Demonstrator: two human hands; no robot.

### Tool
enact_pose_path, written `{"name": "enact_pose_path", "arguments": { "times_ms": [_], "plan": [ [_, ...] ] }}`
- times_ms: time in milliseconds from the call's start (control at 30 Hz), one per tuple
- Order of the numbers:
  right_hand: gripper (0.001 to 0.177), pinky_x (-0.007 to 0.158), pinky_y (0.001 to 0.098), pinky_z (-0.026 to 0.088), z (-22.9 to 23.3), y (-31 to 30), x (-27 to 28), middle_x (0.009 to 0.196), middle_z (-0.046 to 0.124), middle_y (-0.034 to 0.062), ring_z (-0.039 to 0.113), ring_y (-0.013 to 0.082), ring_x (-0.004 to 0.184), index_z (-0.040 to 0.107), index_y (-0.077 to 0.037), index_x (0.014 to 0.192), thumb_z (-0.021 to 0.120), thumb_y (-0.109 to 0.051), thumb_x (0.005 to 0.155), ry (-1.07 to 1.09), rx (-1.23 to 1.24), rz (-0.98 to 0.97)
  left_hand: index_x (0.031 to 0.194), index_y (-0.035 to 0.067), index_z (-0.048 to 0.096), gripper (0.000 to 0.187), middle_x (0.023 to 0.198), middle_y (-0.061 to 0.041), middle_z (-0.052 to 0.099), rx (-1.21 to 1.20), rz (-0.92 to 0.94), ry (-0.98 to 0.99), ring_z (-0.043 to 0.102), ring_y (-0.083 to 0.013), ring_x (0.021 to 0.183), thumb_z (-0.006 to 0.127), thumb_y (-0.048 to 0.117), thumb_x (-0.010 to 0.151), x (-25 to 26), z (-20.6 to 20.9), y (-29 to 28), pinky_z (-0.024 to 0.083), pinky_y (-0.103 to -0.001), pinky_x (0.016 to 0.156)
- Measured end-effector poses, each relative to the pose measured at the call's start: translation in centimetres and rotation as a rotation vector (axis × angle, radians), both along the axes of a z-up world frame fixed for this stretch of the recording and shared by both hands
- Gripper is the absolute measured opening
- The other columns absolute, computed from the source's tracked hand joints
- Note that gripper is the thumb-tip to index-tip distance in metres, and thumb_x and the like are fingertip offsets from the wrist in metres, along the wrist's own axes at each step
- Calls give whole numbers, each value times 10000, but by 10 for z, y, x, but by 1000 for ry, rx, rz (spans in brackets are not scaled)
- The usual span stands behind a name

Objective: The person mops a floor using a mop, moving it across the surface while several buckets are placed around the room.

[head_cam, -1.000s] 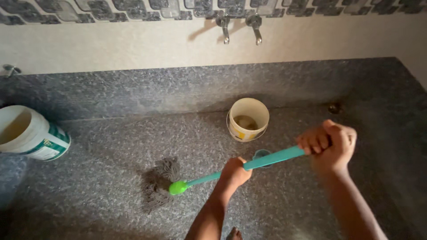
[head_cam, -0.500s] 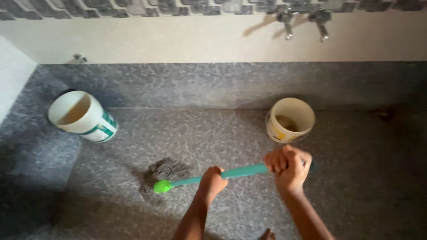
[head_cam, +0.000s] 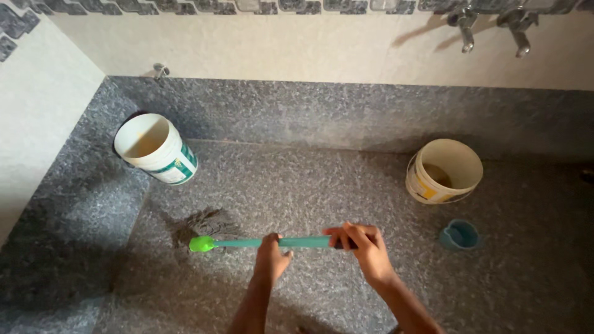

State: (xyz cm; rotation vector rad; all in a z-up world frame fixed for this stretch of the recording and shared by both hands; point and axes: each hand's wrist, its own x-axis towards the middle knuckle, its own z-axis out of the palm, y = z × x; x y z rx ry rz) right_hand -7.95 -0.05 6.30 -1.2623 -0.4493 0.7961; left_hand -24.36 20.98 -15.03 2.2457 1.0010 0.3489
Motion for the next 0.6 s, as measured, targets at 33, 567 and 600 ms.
{"name": "enact_pose_path", "arguments": {
  "times_ms": [33, 567, 600],
  "plan": [
    [483, 799, 439, 492, 5, 7, 2, 691, 679, 150, 726, 278, 935, 494, -21, 567, 446, -170, 1024, -1, 0, -1, 1034, 19, 679, 496, 1036, -239, 701, 42, 17, 10, 675, -432, 982, 884, 259, 651, 5, 8, 1, 554, -465, 849],
    [438, 555, 453, 409, 127, -183, 128, 545, 373, 97, 420, 245, 513, 369, -26, 543, 458, -66, 970, -190, 237, -376, 689, 93, 694, 94, 785, -150, 703, 35, -475, -307, 678, -403, 787, 658, 132, 767, 207, 122, -193, 519, -492, 671],
    [494, 546, 460, 400, 136, -200, 135, 542, 333, 85, 359, 218, 499, 365, -33, 546, 464, -72, 1028, -148, 270, -436, 699, 92, 706, 88, 814, -155, 722, 70, -501, -432, 692, -402, 816, 670, 148, 757, 222, 132, -215, 536, -485, 680]
  ]
}}
